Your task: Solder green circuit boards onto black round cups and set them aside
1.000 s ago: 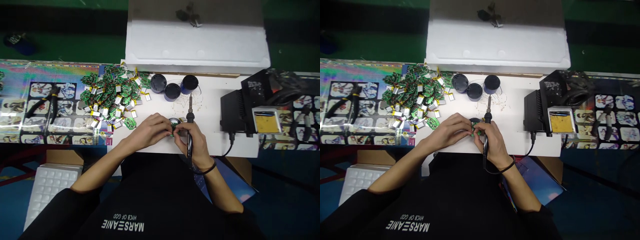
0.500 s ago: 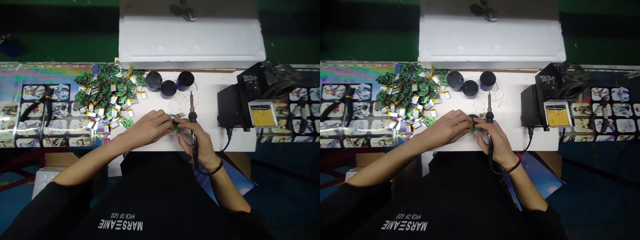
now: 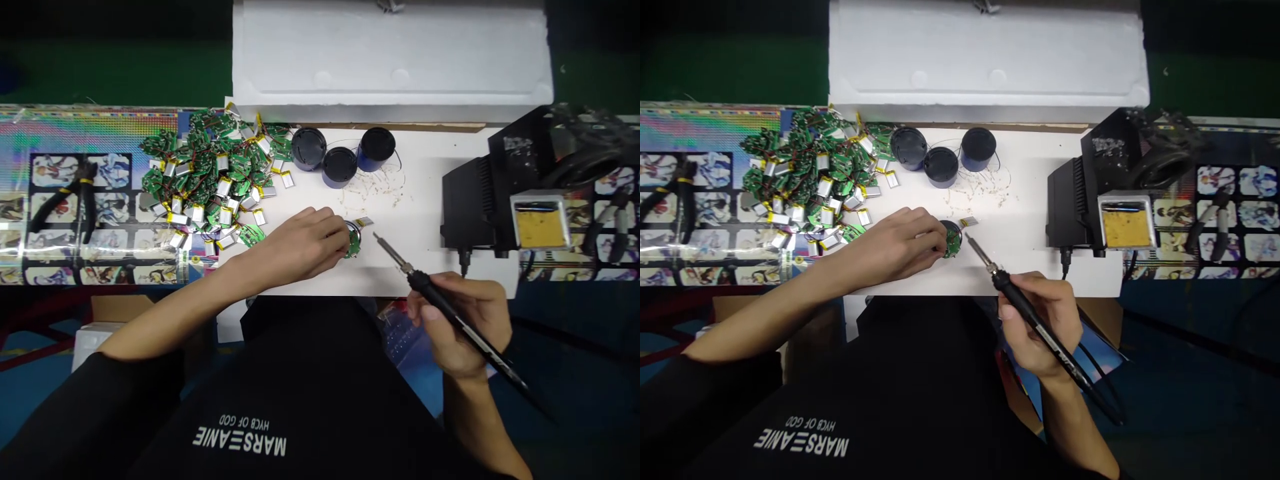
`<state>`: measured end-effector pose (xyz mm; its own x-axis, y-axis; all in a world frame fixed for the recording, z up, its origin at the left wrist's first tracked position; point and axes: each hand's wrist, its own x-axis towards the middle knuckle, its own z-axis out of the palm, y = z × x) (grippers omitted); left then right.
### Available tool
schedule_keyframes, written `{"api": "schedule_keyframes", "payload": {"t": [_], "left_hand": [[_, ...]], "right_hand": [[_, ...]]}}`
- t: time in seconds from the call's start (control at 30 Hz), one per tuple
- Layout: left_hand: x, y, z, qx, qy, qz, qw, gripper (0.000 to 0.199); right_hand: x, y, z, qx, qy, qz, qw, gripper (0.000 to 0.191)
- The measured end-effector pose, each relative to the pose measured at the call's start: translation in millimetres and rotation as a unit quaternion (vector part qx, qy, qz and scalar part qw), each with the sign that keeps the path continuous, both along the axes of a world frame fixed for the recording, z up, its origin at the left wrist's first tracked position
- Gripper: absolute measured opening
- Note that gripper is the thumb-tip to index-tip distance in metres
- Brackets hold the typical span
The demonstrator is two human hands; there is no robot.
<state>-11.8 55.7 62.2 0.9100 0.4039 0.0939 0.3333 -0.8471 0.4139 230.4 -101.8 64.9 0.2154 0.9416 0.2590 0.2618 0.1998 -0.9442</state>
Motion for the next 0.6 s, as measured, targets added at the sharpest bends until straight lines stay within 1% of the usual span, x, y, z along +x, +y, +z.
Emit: {"api": "schedule_keyframes", "payload": {"t": [0.1,0.2,0.3,0.43,0.6], "left_hand": [[0.2,1.2,1.2,0.011,0.0,-0.003,1.0,0.031],[-0.2,1.7,2.0,0.018,-0.004,-0.006,1.0,0.031],[-0.5,1.9,2.4,0.035,-0.006,-0.011,0.999,0.031],[-0.5,2.1,2.1,0.048,-0.005,-0.014,0.999,0.031],[-0.9,2.6,1.6,0.055,-0.005,-0.014,0.998,0.031]], "right_hand": [[2.2,-5.9,-2.3,0.025,-0.1,0.002,0.995,0.033],[1.1,-5.2,-2.8,0.058,-0.146,0.004,0.988,0.027],[-0.9,-2.1,-2.7,0.073,-0.195,0.012,0.978,0.022],[-2.2,0.5,-3.4,0.076,-0.208,0.033,0.975,0.021],[-2.2,2.6,-4.9,0.075,-0.204,0.042,0.975,0.022]]}}
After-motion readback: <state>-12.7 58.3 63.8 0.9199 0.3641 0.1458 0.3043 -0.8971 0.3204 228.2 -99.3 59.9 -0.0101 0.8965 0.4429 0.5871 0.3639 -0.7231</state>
